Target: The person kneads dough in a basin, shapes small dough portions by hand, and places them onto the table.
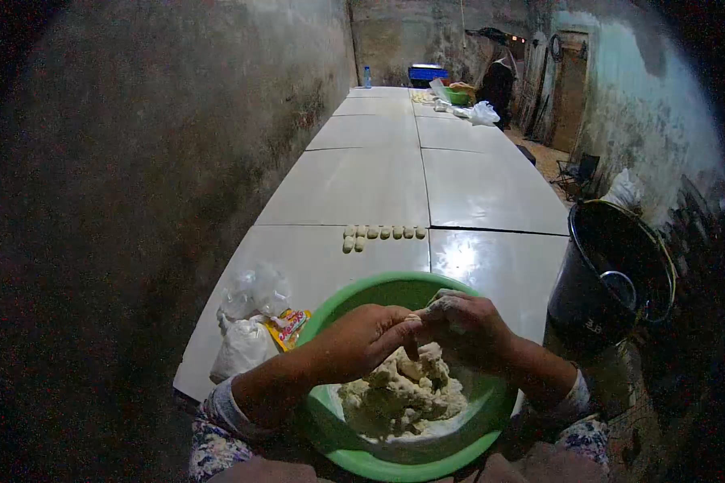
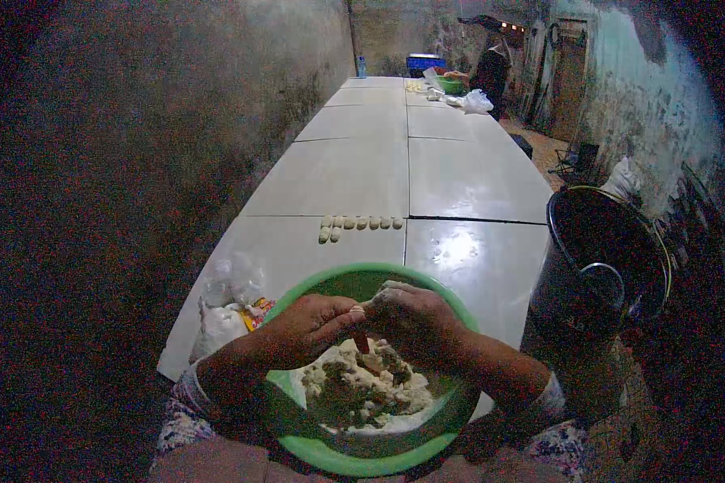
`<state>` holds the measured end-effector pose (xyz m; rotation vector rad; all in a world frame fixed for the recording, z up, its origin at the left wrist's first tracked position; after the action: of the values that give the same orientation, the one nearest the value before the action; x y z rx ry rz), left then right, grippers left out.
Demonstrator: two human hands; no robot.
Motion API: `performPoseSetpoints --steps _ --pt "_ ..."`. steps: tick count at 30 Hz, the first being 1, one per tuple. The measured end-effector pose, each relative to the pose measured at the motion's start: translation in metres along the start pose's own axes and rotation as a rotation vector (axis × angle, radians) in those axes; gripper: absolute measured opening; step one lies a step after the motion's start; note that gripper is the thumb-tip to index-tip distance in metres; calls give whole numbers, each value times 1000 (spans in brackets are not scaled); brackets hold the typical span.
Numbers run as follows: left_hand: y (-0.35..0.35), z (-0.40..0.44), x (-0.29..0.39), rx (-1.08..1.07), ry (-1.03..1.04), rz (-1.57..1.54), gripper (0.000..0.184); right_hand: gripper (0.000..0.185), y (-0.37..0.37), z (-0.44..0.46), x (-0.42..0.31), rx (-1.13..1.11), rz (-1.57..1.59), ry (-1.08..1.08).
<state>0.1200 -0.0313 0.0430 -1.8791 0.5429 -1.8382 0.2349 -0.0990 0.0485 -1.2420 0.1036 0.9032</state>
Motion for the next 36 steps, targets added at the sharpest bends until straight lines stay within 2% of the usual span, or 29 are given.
performPoseSetpoints --steps 2,4,6,7,8,10,11,13,14,15,17,18,19,20,22,23,25,28,29,32,33,34,36 --pt "4 3 -5 -45 16 -112 36 18 -5 -1 -4 -14 -28 -1" --pt "2 2 -4 -29 12 -100 36 22 -3 -3 4 -20 164 55" --pt "1 3 -8 -11 24 -65 37 24 -1 -5 13 5 220 50" --pt "4 3 -16 47 -9 -200 37 26 -2 -6 16 30 275 45" --pt "4 3 -16 46 -8 -200 37 26 -2 -7 16 31 275 46" --pt "-10 -4 4 304 145 21 37 29 0 -6 21 30 494 123" --pt "-11 -6 6 292 96 -64 34 29 0 -7 21 32 494 122" --pt "-10 -7 6 275 118 -148 31 24 1 -8 27 71 704 142" --pt "-9 -7 5 259 139 -233 28 24 -1 -8 26 71 704 141" --pt "-7 -8 4 239 107 -246 21 26 0 -6 23 17 728 157" --pt "-9 -11 8 261 133 -340 19 28 1 -4 14 -39 754 174" --pt "-11 -12 10 283 161 -434 17 27 2 -2 6 -9 914 126" --pt "-14 -12 8 266 54 -423 15 25 2 -1 2 22 1073 76" --pt "-13 -12 7 266 54 -423 15 25 3 0 4 22 1073 76" --pt "-10 -8 4 219 73 -483 16 16 -3 0 3 34 426 78" --pt "-10 -7 -1 219 73 -483 16 16 -4 0 4 35 426 79" --pt "-9 -6 -2 204 137 -320 18 10 -7 -2 2 16 126 71" --pt "-9 -7 5 207 123 -221 20 20 -9 -6 12 29 215 8" --pt "-5 -7 9 180 165 -312 24 25 -8 -5 11 45 186 -38" --pt "1 -6 9 152 214 -355 34 24 -6 -6 13 35 340 -78" --pt "-2 -8 10 219 249 -337 40 23 -7 -5 7 31 214 72" --pt "-2 -9 12 218 248 -337 40 23 -4 -1 7 32 215 72" --pt "-4 -11 15 238 153 -287 52 24 -8 2 2 161 187 -17"
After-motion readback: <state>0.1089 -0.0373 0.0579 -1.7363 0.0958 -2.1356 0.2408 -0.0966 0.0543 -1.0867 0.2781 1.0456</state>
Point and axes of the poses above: each hand's wrist, its own z-axis towards the middle knuckle, its own y-axis out of the palm, x = y × z, the point moved 6 cm from there along z, towards the middle knuckle, and after that the axes turned 15 degrees about -x, right-handed, at the moved point
